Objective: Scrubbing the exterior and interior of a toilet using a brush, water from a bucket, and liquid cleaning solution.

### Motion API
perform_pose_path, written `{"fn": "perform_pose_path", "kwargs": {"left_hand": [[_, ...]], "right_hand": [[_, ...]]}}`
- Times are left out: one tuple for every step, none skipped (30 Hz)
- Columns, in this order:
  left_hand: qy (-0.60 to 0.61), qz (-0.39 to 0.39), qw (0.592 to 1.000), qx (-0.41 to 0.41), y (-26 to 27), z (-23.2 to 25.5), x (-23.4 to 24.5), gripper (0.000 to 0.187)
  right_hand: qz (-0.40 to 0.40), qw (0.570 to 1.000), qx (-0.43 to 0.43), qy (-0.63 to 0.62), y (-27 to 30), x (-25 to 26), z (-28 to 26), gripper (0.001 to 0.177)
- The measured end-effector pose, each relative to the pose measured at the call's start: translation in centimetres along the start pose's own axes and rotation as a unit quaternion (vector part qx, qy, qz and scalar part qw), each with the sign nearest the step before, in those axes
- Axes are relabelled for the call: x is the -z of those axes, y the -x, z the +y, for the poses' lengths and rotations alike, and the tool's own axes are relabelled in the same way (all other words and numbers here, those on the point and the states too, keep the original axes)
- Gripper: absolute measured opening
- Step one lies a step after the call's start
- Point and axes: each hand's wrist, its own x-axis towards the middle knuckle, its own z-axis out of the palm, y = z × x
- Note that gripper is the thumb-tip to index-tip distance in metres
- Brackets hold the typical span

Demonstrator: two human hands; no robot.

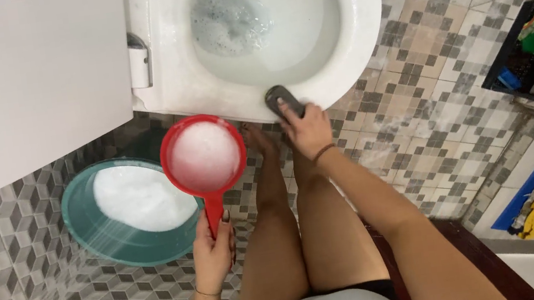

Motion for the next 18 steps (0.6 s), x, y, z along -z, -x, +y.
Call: {"fn": "perform_pose_path", "kwargs": {"left_hand": [[0.011,-0.005,1.000,0.001,-0.1,-0.5,0.1,0.019],[0.021,-0.010,1.000,0.002,-0.2,-1.0,0.1,0.022],[0.019,-0.008,1.000,0.003,-0.3,-1.3,0.4,0.022],[-0.022,-0.011,1.000,-0.002,-0.5,-1.7,0.7,0.034],[-0.060,-0.015,0.998,-0.006,-0.6,-2.2,0.7,0.046],[-0.059,-0.014,0.998,-0.004,-0.8,-2.1,0.6,0.046],[-0.079,-0.015,0.997,-0.004,-0.6,-1.9,0.3,0.043],[-0.098,-0.015,0.995,-0.003,-0.5,-1.7,0.0,0.040],[-0.096,-0.013,0.995,-0.007,-0.6,-2.6,0.1,0.040],[-0.075,-0.019,0.997,-0.026,-0.7,-3.5,0.2,0.047],[-0.055,-0.025,0.997,-0.047,-1.0,-4.3,0.2,0.055],[-0.054,-0.023,0.997,-0.052,-1.3,-3.7,0.1,0.055],[-0.087,-0.015,0.996,-0.033,-1.1,-3.3,0.1,0.060],[-0.120,-0.008,0.993,-0.014,-0.9,-3.1,0.1,0.066],[-0.119,-0.008,0.993,-0.007,-0.7,-3.0,0.0,0.066],[-0.143,-0.003,0.989,-0.029,-0.5,-2.9,-0.1,0.063],[-0.168,0.003,0.984,-0.056,-0.7,-2.4,0.1,0.060],[-0.169,0.004,0.984,-0.053,-0.5,-2.6,0.1,0.060]], "right_hand": [[-0.020,0.984,-0.133,-0.119,-0.3,3.6,-1.3,0.038],[-0.040,0.936,-0.261,-0.234,-0.5,7.2,-2.6,0.037],[-0.043,0.935,-0.261,-0.237,-1.7,6.9,0.9,0.037],[0.055,0.954,-0.251,-0.152,-2.9,6.6,4.4,0.043],[0.153,0.958,-0.237,-0.061,-4.1,6.4,8.1,0.064],[0.151,0.958,-0.236,-0.061,-3.9,4.2,8.4,0.064],[0.205,0.962,-0.178,0.024,-3.6,2.1,8.7,0.066],[0.256,0.954,-0.115,0.107,-3.2,0.1,8.9,0.071],[0.259,0.953,-0.112,0.106,-1.5,1.0,4.3,0.071],[0.179,0.962,-0.178,-0.102,0.3,1.9,-0.3,0.041],[0.088,0.919,-0.232,-0.307,2.0,2.8,-4.8,0.069],[0.091,0.920,-0.227,-0.308,0.6,2.8,-7.0,0.069],[0.004,0.943,-0.199,-0.265,0.0,2.5,-9.0,0.069],[-0.083,0.957,-0.169,-0.220,-0.7,2.1,-11.0,0.071],[-0.090,0.956,-0.173,-0.217,-1.7,-2.1,-9.9,0.071],[0.024,0.997,0.014,-0.065,-2.5,-6.4,-8.8,0.039],[0.139,0.965,0.205,0.087,-3.7,-10.6,-8.2,0.047],[0.136,0.965,0.205,0.086,-2.5,-6.4,-8.3,0.047]]}}
